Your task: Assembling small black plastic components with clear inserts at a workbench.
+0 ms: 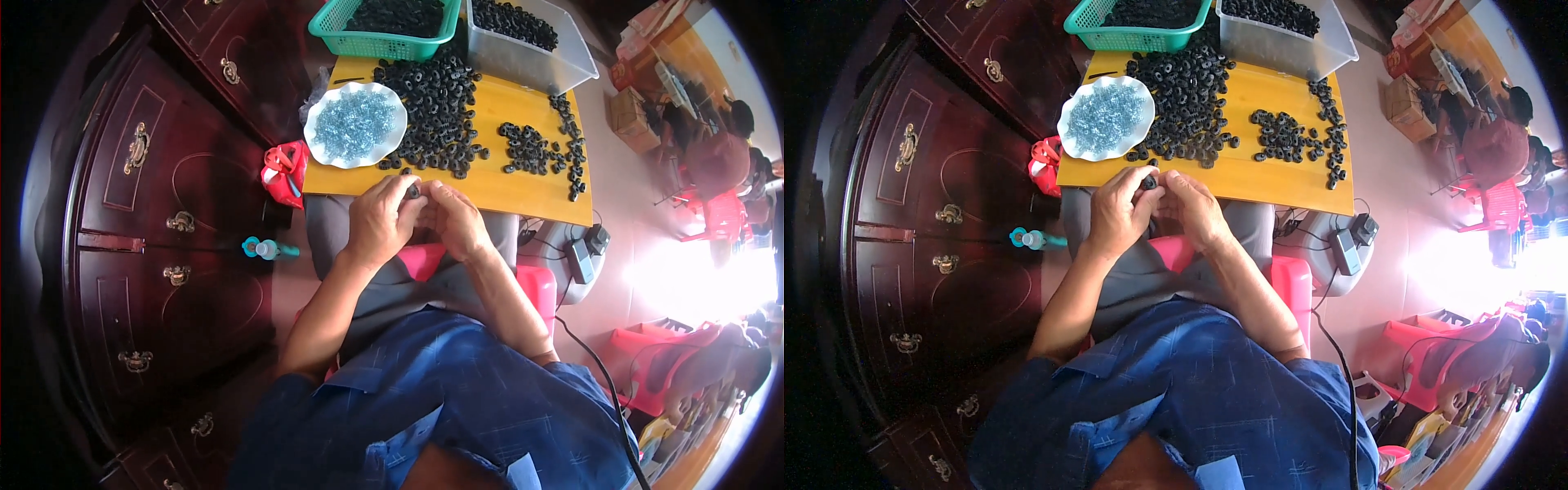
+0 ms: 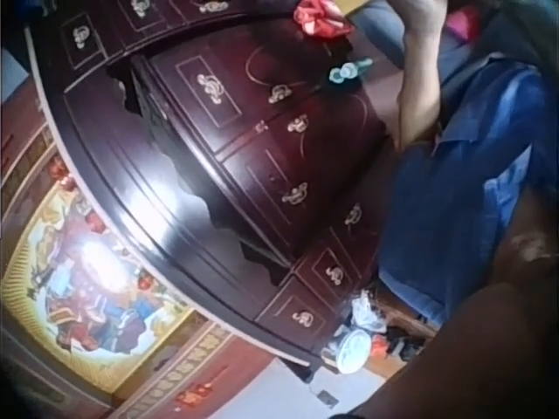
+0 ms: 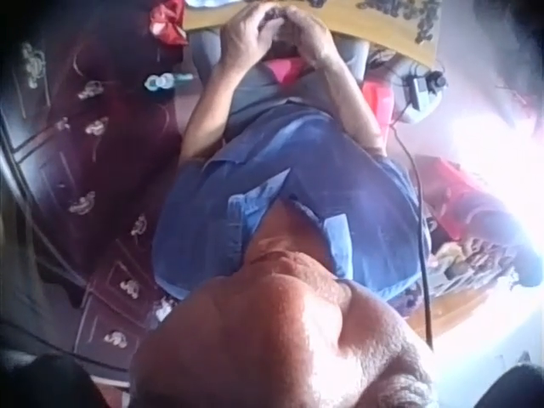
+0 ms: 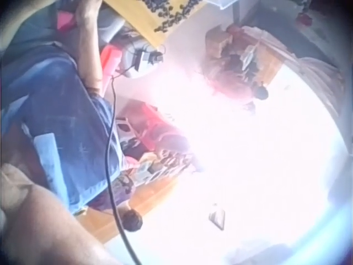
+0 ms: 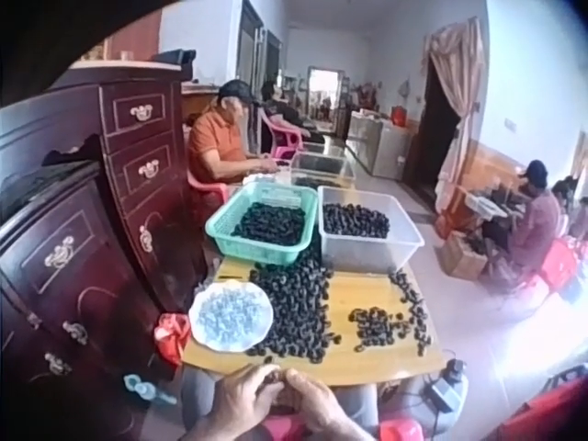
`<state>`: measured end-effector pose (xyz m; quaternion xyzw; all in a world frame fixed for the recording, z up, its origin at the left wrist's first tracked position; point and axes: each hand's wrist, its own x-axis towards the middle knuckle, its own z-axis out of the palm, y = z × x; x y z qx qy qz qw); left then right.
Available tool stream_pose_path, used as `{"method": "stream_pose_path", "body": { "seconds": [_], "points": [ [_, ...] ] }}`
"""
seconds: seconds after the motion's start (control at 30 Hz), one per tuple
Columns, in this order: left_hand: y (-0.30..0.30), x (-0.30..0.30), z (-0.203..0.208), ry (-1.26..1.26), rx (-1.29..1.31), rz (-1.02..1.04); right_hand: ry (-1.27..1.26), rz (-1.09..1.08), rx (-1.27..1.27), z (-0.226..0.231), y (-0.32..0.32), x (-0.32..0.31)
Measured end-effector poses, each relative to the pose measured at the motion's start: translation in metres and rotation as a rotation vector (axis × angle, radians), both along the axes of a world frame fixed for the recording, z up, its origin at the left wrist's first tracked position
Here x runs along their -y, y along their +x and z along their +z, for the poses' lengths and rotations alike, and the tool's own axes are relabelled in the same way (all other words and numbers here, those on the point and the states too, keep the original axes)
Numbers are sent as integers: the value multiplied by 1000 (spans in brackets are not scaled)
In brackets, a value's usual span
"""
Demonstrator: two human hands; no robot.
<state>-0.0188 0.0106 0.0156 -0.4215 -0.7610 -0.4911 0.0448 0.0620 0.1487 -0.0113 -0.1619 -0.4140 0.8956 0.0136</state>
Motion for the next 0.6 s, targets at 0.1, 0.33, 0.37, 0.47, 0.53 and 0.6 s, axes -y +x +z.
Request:
{"method": "stream_pose_path", "body": {
  "seconds": [0.1,0.33,0.37,0.47,0.53,0.6],
  "points": [
    [1,0,1,-4,8,28,30,15,-9,-2,0,0],
    [1,-1,7,32,8,3,83,77,-46,12,-3,-1],
    [1,0,7,21,-3,1,73,79,-69,16,-2,1],
    [0,0,7,23,-32,10,101,93,-58,13,-2,-2],
    [-1,-1,6,42,-40,12,140,120,-47,11,-4,-3],
    [-2,1,4,28,-11,11,176,143,-49,11,-7,-3]
  ]
}}
